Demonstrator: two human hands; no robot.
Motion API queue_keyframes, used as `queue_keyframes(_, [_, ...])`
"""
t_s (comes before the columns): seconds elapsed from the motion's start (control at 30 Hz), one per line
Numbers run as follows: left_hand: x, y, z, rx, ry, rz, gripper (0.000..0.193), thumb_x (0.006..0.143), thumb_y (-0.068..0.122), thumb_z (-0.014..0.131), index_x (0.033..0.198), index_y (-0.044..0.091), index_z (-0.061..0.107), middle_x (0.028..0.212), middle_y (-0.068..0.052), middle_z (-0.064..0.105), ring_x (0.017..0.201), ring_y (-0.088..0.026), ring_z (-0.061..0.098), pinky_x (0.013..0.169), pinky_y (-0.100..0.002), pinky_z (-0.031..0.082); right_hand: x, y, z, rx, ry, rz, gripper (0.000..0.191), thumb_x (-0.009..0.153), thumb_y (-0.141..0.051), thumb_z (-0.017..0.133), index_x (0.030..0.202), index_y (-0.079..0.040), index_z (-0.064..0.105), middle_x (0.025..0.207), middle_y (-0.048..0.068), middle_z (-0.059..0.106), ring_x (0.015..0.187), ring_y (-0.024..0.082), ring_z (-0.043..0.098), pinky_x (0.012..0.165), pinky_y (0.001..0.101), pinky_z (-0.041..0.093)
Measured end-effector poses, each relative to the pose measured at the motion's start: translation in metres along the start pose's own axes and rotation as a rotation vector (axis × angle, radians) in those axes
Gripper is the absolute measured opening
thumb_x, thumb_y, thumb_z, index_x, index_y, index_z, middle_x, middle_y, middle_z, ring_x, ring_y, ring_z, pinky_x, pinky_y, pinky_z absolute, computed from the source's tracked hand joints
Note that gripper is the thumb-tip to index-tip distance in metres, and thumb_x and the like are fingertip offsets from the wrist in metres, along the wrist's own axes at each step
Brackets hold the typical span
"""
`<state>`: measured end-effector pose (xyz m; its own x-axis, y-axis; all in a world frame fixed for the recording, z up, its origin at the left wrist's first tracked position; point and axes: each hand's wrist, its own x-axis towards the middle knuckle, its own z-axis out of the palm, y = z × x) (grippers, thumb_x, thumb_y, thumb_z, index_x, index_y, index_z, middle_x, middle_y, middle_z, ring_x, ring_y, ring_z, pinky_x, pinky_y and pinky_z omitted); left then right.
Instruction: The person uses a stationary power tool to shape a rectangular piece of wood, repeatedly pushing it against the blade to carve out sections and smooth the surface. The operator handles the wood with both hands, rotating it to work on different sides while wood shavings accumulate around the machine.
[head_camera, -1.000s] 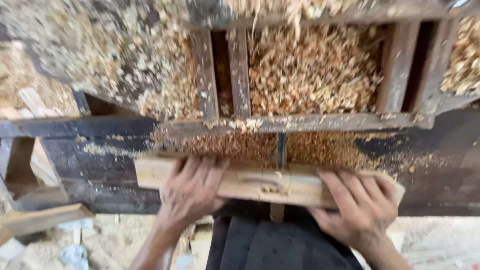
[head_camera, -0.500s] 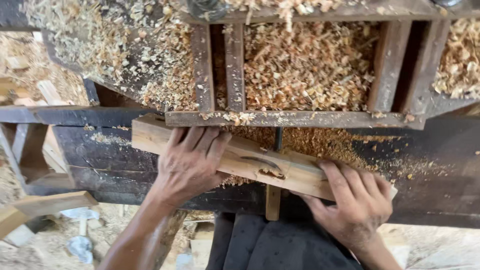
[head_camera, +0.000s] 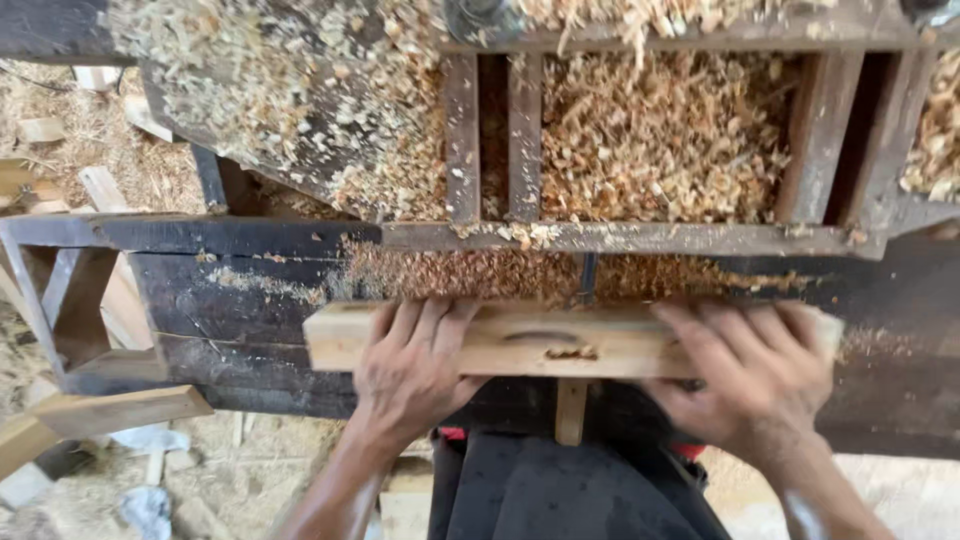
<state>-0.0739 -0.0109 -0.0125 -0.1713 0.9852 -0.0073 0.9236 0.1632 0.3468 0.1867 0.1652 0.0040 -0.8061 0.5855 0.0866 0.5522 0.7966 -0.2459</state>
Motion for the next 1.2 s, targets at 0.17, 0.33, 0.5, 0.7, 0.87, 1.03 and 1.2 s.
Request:
queue_keyframes(0.17, [-0.021,0.004,-0.008,-0.020,-0.060,-0.030,0.082,0.056,0.039,0.087,0.127,0.005,0.063,0.117,-0.011,0.065,0.106,-0.029,0.060,0.092,-0.047,0.046,-0.007,-0.009,0.003,0.073,0.008,-0.036,0.052,0.068,-0.044,0.088,0.109,-0.015,0.077,0.106,0.002,0.076,0.094,0.020,0.068,0.097,0.0396,0.045])
queue_keyframes(0.33, [-0.006,0.018,0.003,0.029,-0.046,0.045,0.074,0.061,0.034,0.085,0.125,0.004,0.063,0.116,-0.013,0.064,0.106,-0.029,0.059,0.090,-0.047,0.046,-0.017,0.006,-0.010,0.014,-0.036,0.008,0.052,0.066,-0.043,0.087,0.108,-0.014,0.077,0.107,0.004,0.077,0.093,0.022,0.069,0.093,0.0373,0.046])
queue_keyframes(0.5, [0.013,0.021,0.008,0.023,-0.021,0.083,0.073,0.061,0.033,0.084,0.125,0.004,0.063,0.118,-0.012,0.063,0.106,-0.029,0.059,0.089,-0.049,0.045,-0.015,0.016,-0.011,-0.027,-0.001,0.020,0.055,0.066,-0.047,0.087,0.107,-0.012,0.076,0.102,0.005,0.075,0.090,0.022,0.069,0.090,0.0382,0.046])
queue_keyframes(0.7, [0.026,0.009,0.010,0.019,-0.024,0.097,0.084,0.057,0.045,0.090,0.125,0.003,0.064,0.117,-0.012,0.063,0.104,-0.029,0.059,0.087,-0.050,0.047,0.010,0.015,-0.015,-0.084,-0.004,-0.006,0.054,0.063,-0.045,0.090,0.104,-0.011,0.078,0.098,0.005,0.076,0.090,0.025,0.070,0.089,0.0393,0.046])
queue_keyframes(0.87, [0.024,-0.005,0.005,-0.024,-0.003,0.111,0.082,0.062,0.046,0.092,0.126,0.005,0.062,0.117,-0.010,0.063,0.107,-0.028,0.059,0.091,-0.048,0.047,0.022,-0.002,-0.017,-0.088,-0.011,0.025,0.054,0.064,-0.046,0.089,0.104,-0.010,0.080,0.091,0.006,0.073,0.087,0.024,0.068,0.091,0.0416,0.046])
queue_keyframes(1.03, [0.016,-0.021,-0.006,0.021,-0.041,0.085,0.081,0.057,0.040,0.091,0.126,0.006,0.063,0.118,-0.010,0.064,0.109,-0.029,0.060,0.093,-0.046,0.045,0.003,-0.009,0.002,-0.087,0.037,-0.013,0.055,0.061,-0.040,0.089,0.106,-0.011,0.078,0.095,0.006,0.075,0.092,0.024,0.069,0.093,0.0417,0.047])
queue_keyframes(1.2, [-0.006,-0.016,-0.011,-0.005,-0.043,0.037,0.074,0.061,0.033,0.084,0.126,0.005,0.064,0.108,-0.014,0.067,0.101,-0.031,0.061,0.095,-0.047,0.044,-0.018,-0.012,0.007,-0.109,-0.042,0.007,0.064,0.063,-0.050,0.087,0.116,-0.017,0.077,0.100,0.003,0.075,0.096,0.024,0.069,0.093,0.0393,0.050])
